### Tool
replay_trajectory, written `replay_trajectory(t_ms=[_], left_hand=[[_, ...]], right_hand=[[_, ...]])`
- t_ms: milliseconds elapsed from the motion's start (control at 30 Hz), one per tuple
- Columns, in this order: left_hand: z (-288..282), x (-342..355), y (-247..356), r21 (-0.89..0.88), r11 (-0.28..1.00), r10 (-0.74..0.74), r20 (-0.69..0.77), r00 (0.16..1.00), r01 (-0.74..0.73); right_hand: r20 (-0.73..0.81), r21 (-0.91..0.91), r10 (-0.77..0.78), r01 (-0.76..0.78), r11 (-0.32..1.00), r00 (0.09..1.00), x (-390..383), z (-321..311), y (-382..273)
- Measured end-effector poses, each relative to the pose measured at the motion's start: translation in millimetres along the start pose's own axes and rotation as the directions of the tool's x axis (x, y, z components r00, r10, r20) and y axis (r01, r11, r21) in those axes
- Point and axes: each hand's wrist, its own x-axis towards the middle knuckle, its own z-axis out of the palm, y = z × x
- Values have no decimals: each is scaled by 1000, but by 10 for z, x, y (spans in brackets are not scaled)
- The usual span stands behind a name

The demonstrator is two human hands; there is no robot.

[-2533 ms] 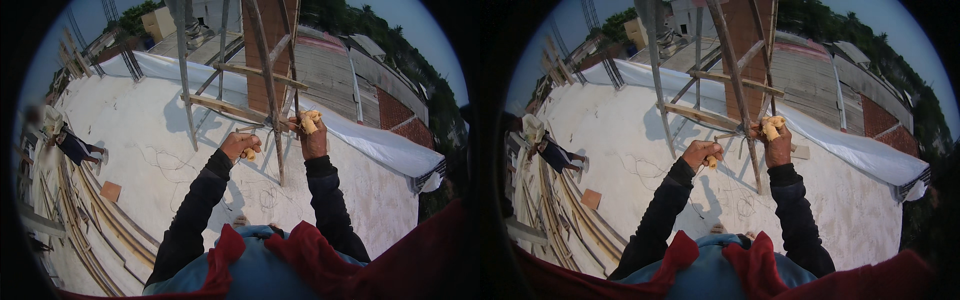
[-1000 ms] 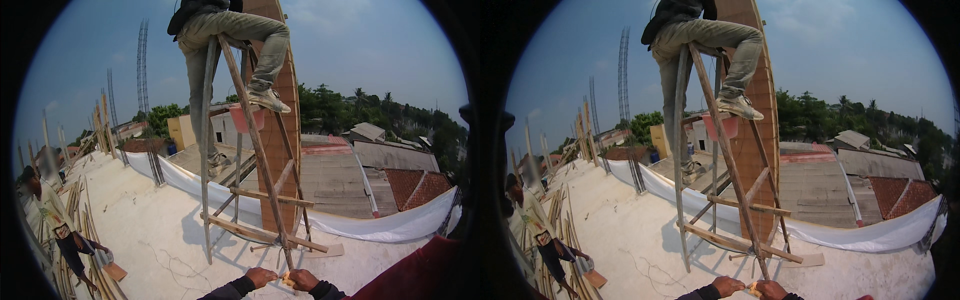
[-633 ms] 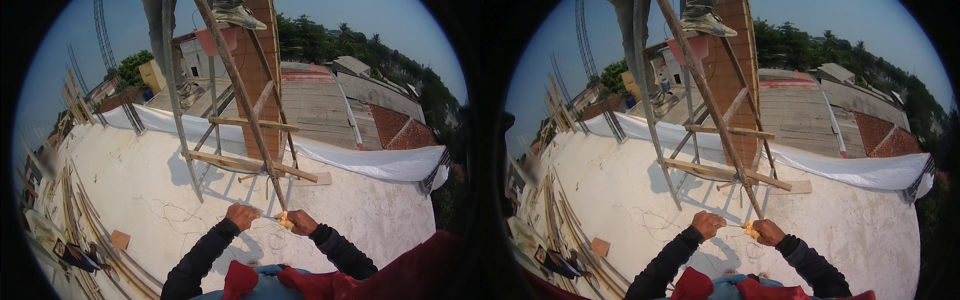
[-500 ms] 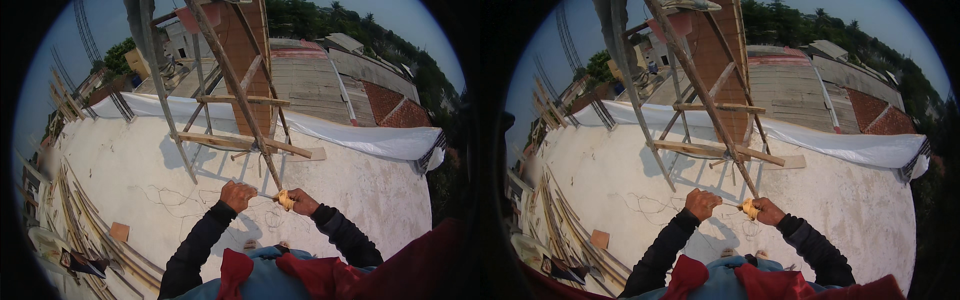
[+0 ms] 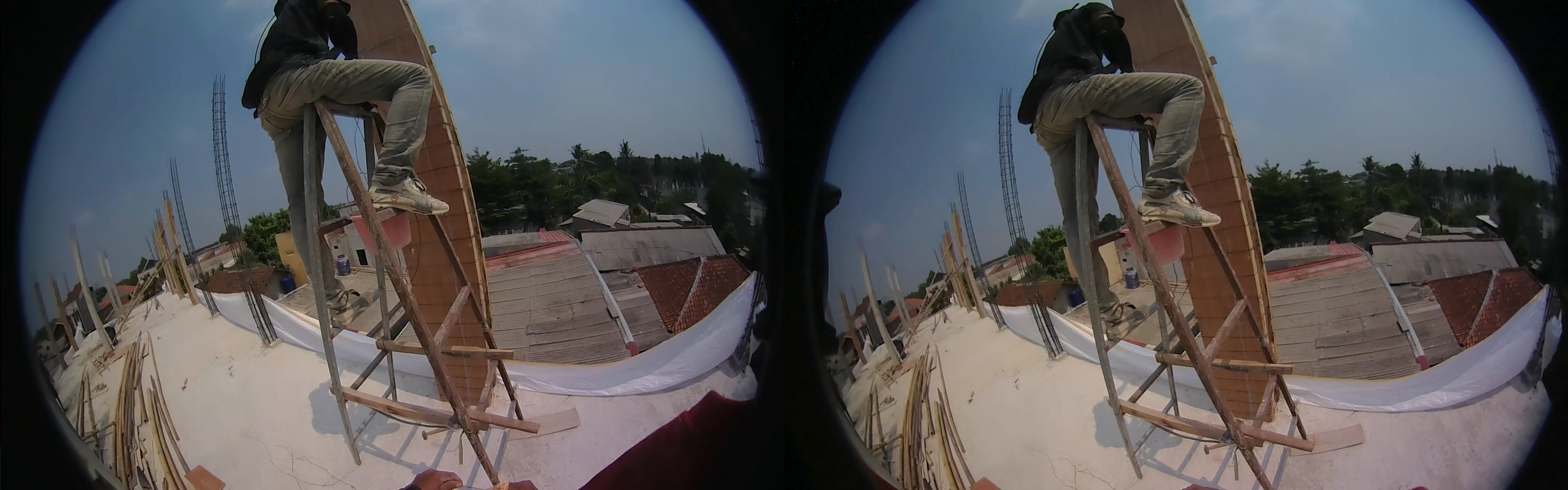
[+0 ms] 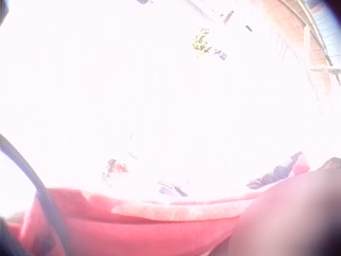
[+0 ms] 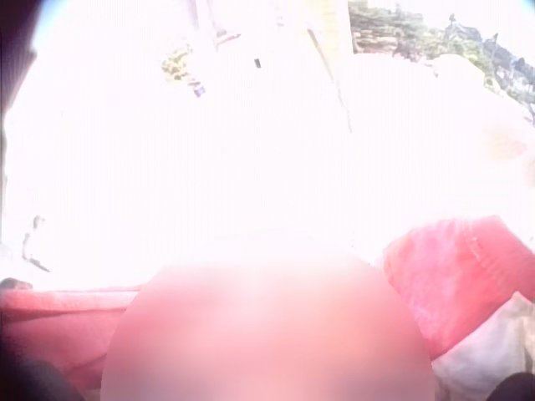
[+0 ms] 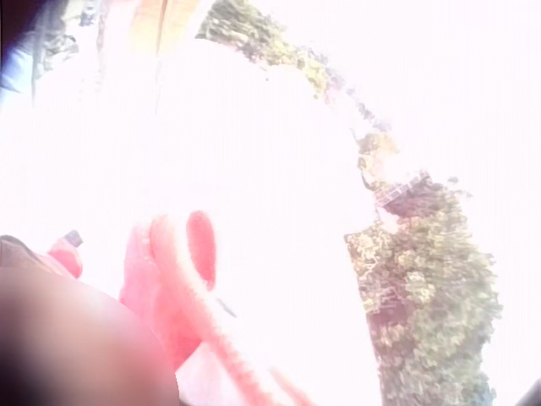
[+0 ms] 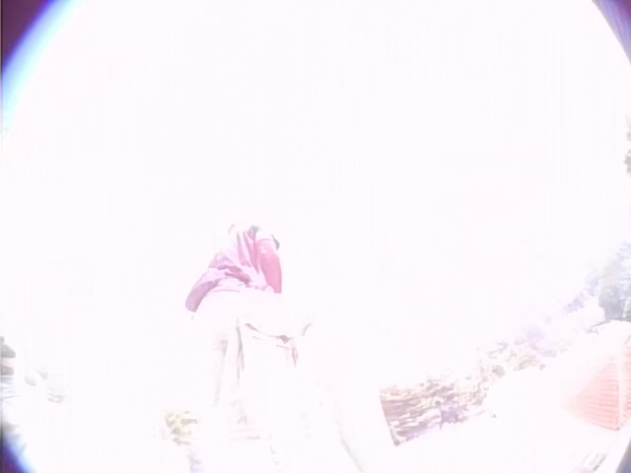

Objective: The person ties thin wire around wooden scaffolding poles on a rooftop. They repeatedly wrap and twist the wire by hand to secure the joints, occasionally using pliers to tighten the connections.

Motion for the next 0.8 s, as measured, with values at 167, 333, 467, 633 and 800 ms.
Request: replay_trajectory(t_ms=[167, 333, 467, 633, 800], left_hand=[[-51, 196, 23, 10, 997, -75, -31, 997, 75], [-45, 278, 159, 32, 994, -105, -41, 994, 106], [-25, 314, 223, 51, 991, -120, -46, 992, 122], [33, 350, 260, 74, 990, -113, -55, 992, 116], [159, 375, 245, 120, 988, -95, -59, 994, 102]], right_hand=[[33, 109, 92, -95, 989, 995, 248, -98, -232], [58, 163, 124, -131, 978, 991, 271, -159, -419], [62, 190, 149, -158, 969, 987, 277, -191, -443], [63, 227, 177, -187, 956, 982, 192, -241, -419], [53, 265, 216, -223, 938, 975, 76, -288, -364]])
